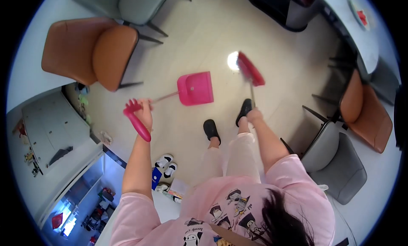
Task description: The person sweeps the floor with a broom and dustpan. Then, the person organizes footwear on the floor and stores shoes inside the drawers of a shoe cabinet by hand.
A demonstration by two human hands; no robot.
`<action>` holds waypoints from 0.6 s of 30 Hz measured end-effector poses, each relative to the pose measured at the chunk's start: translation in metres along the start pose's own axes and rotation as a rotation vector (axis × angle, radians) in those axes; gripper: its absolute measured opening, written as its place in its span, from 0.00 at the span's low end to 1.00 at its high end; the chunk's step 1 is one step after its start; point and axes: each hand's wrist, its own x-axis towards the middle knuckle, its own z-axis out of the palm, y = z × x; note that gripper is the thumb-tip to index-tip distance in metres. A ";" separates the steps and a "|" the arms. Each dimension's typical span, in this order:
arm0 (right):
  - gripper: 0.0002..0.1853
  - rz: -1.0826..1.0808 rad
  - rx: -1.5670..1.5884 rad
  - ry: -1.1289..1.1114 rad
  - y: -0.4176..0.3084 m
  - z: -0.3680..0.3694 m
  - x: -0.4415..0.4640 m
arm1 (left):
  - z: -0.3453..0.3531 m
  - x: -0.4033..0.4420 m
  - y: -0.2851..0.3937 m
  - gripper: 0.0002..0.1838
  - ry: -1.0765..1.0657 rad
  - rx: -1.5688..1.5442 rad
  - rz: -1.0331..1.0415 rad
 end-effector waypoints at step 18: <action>0.24 -0.334 0.097 -0.059 -0.007 0.018 -0.150 | -0.046 -0.044 -0.048 0.10 -0.076 -0.225 -0.118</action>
